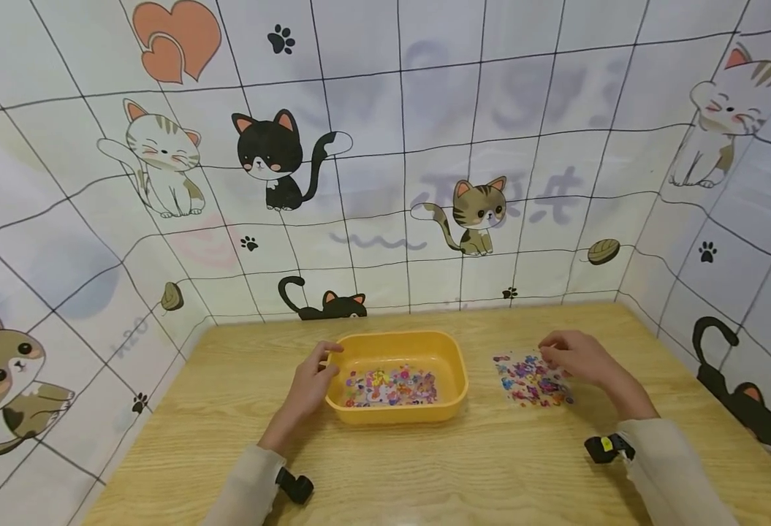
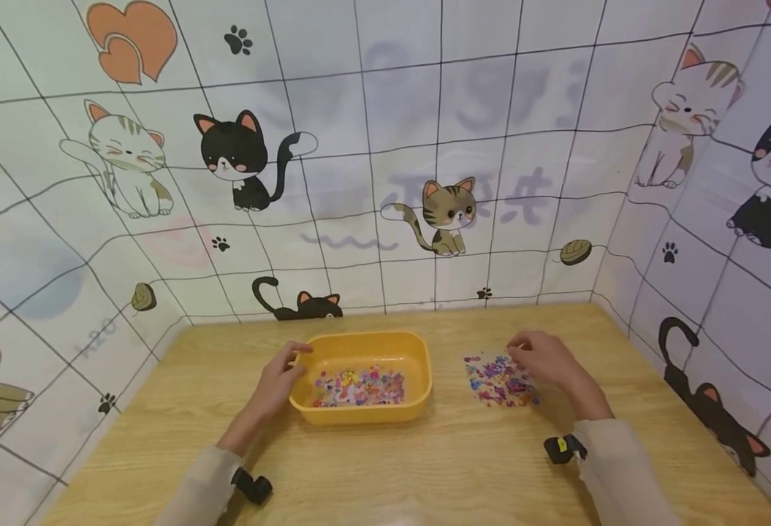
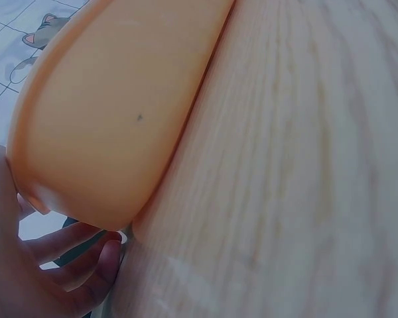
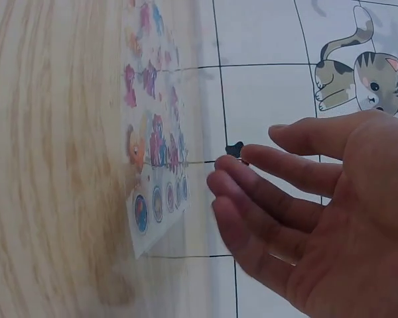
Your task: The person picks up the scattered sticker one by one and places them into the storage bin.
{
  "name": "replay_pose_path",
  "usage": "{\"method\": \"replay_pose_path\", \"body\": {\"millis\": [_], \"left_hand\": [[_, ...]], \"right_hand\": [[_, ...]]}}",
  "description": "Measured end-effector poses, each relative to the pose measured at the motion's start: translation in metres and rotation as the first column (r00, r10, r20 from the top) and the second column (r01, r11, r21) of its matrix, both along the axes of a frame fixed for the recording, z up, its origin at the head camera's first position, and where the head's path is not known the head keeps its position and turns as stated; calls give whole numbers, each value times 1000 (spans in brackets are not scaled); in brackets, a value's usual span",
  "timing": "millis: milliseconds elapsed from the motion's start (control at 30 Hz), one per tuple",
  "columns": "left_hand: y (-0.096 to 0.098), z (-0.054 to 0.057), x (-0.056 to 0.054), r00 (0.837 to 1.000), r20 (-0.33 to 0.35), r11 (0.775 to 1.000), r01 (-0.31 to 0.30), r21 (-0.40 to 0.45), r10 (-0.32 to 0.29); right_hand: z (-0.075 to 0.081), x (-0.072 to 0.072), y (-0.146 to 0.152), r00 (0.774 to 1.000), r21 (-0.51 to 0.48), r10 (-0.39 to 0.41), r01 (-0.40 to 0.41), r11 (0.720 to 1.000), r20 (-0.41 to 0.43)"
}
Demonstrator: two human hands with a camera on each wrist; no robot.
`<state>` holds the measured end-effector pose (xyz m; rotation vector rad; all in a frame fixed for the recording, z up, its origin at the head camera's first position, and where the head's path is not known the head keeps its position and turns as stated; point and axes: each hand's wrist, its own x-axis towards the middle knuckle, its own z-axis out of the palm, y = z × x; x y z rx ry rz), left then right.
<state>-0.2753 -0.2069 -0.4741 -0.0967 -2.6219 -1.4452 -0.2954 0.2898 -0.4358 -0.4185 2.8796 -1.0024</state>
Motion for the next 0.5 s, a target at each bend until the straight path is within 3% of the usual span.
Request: {"method": "replay_pose_path", "body": {"millis": [500], "left_hand": [[0, -1, -2, 1000, 5, 1000, 3, 6, -3]], "right_hand": [[-21, -6, 2, 998, 225, 60, -51, 973, -34]]}}
